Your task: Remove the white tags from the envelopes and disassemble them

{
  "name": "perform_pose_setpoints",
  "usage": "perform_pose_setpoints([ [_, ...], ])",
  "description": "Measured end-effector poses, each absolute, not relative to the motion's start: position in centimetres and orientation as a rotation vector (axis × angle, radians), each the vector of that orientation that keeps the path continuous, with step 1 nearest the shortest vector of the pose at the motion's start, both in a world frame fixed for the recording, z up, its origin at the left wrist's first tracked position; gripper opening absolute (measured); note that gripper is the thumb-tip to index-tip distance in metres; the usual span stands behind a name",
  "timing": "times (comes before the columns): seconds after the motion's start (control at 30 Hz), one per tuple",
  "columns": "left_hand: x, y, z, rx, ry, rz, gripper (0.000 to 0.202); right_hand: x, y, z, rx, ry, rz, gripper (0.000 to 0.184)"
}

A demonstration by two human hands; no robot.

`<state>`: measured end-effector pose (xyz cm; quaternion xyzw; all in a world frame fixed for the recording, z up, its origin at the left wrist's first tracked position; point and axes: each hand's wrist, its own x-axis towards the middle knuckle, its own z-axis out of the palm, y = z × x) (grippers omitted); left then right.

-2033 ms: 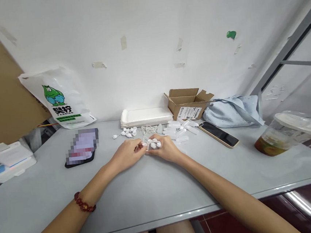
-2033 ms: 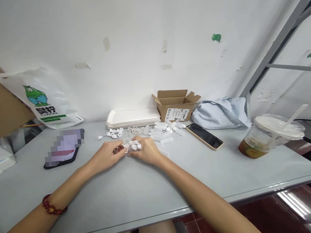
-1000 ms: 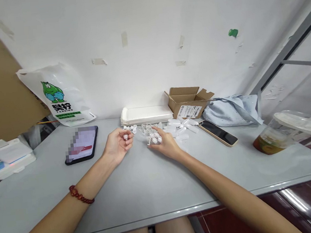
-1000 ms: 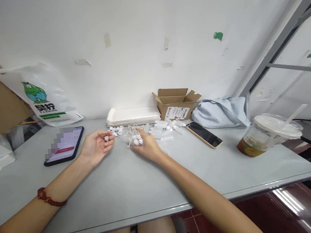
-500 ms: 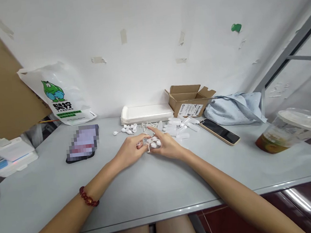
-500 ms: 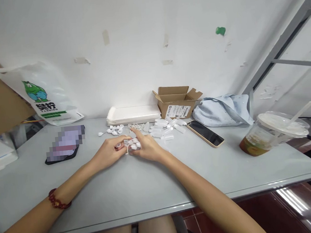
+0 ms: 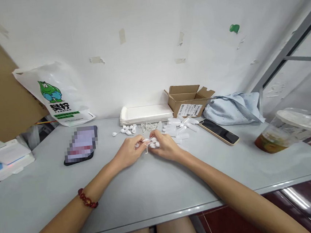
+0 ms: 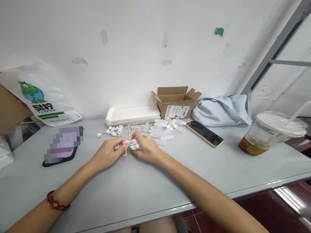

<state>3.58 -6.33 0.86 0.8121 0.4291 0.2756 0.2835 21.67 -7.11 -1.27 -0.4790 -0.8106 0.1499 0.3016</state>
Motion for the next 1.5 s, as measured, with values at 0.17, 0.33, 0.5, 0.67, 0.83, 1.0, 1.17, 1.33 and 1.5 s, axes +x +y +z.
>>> perform_pose_setpoints([
  [0.17,4.0,-6.0,0.3,2.027,1.104,0.773,0.032,21.5,-7.2,-1.7,-1.273,-2.153,0.329,0.033],
  [0.33,4.0,-5.3,0.0,1.705,1.045,0.683,0.034,21.1,-7.4,-1.7,-1.341,-2.161,0.299,0.038],
  [0.5,3.7,-5.6,0.7,1.85,1.124,0.765,0.03,21.1,-7.1,-1.3,-1.384,-2.18,0.318,0.041],
  [0.67,3.6,-5.7,0.7,2.018,1.136,0.882,0.03,21.0,-7.2,-1.3,-1.405,-2.164,0.302,0.038],
  [0.83,3.8,-5.5,0.3,2.038,1.164,0.949,0.026,20.8,-7.4,-1.8,-1.43,-2.139,0.259,0.039],
  [1.0,4.2,-5.6,0.4,1.99,1.248,0.952,0.036,20.6,-7.4,-2.1,-1.406,-2.18,0.226,0.043],
  [1.17,4.3,-5.7,0.0,1.963,1.302,0.908,0.044,20.5,-7.3,-1.9,-1.388,-2.178,0.273,0.046],
  [1.33,3.8,-6.0,0.7,2.075,1.257,0.915,0.027,20.4,-7.4,-1.9,-1.415,-2.088,0.34,0.046],
  [1.5,3.3,-6.1,1.5,2.131,1.218,0.806,0.029,20.3,-7.3,-2.1,-1.395,-2.027,0.386,0.046],
])
